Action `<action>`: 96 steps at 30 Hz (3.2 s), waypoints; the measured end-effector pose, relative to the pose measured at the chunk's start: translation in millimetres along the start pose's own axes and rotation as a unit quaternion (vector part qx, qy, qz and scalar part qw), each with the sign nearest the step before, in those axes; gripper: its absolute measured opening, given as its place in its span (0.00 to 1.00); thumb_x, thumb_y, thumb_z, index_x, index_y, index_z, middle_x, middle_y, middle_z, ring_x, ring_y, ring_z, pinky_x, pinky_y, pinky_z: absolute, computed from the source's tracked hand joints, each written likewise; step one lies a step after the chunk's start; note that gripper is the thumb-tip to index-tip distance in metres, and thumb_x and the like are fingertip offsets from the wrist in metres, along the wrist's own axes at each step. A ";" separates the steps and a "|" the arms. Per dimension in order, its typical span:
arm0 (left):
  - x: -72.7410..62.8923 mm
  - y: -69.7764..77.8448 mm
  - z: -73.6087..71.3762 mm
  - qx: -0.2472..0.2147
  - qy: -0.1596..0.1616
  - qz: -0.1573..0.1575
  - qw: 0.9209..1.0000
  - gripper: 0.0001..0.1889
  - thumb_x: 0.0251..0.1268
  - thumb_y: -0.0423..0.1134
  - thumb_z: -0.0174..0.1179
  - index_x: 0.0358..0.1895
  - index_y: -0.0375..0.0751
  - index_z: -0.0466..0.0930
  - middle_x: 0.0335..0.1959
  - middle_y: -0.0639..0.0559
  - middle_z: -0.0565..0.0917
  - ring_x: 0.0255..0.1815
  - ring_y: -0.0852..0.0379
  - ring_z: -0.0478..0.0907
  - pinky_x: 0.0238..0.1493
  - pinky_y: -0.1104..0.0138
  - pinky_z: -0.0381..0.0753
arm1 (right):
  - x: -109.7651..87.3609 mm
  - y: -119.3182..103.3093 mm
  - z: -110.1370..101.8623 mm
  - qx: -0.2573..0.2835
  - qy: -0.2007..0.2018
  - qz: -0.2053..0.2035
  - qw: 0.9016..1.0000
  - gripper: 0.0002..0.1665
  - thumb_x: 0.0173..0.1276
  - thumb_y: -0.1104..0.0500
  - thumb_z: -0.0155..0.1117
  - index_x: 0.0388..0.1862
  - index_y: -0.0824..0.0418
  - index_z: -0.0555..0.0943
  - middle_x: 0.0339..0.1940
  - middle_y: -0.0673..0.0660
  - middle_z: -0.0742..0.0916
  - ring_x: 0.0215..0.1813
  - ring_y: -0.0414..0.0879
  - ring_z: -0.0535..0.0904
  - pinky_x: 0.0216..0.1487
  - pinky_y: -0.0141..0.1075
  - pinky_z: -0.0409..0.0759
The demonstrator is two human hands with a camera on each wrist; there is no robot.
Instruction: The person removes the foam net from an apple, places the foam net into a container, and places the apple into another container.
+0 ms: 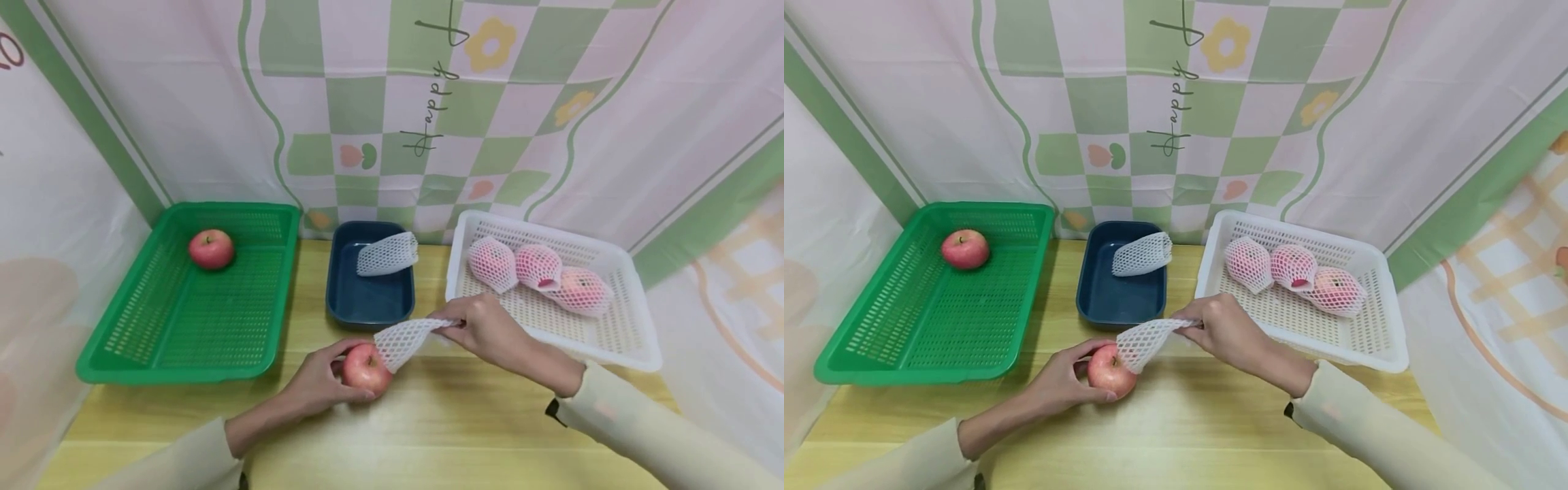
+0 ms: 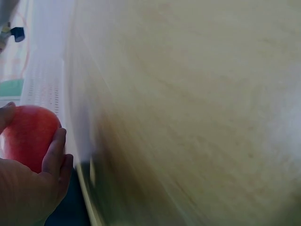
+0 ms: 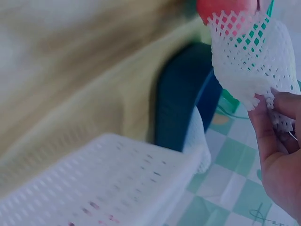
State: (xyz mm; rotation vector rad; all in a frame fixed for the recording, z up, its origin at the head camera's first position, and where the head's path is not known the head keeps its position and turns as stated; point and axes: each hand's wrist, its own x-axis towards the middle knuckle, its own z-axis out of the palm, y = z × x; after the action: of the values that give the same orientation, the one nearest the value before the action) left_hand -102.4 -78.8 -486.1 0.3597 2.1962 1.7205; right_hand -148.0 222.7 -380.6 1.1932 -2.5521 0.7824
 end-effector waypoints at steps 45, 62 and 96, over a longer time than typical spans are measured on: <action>-28.1 51.9 -22.3 -0.021 -0.014 -0.009 1.000 0.43 0.50 0.40 0.85 0.72 0.46 0.75 0.68 0.45 0.80 0.65 0.43 0.82 0.60 0.57 0.85 | 91.7 37.3 22.1 -0.140 -0.129 0.199 0.961 0.33 0.67 0.45 0.77 0.60 0.68 0.85 0.47 0.64 0.92 0.38 0.53 0.87 0.41 0.49 0.88; -32.9 83.5 -52.2 0.003 0.028 -0.032 0.999 0.45 0.50 0.44 0.85 0.74 0.48 0.72 0.72 0.42 0.75 0.69 0.38 0.78 0.61 0.55 0.85 | 85.7 29.2 6.0 -0.117 -0.129 0.221 0.960 0.47 0.62 0.30 0.75 0.66 0.64 0.82 0.54 0.62 0.91 0.43 0.54 0.90 0.37 0.44 0.88; 13.2 124.8 -165.5 -0.051 0.113 -0.044 0.991 0.46 0.70 0.36 0.71 0.84 0.40 0.51 0.73 0.44 0.64 0.68 0.49 0.71 0.56 0.68 0.86 | 49.2 122.8 -80.9 -0.163 -0.190 0.343 0.905 0.48 0.66 0.33 0.73 0.62 0.73 0.78 0.51 0.73 0.87 0.47 0.65 0.86 0.47 0.62 0.85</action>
State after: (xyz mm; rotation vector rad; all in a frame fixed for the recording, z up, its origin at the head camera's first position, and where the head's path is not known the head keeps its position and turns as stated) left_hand -181.7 -190.6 -330.1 0.0424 2.2274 1.8967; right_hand -275.5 300.4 -339.0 0.3415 -3.3013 0.1976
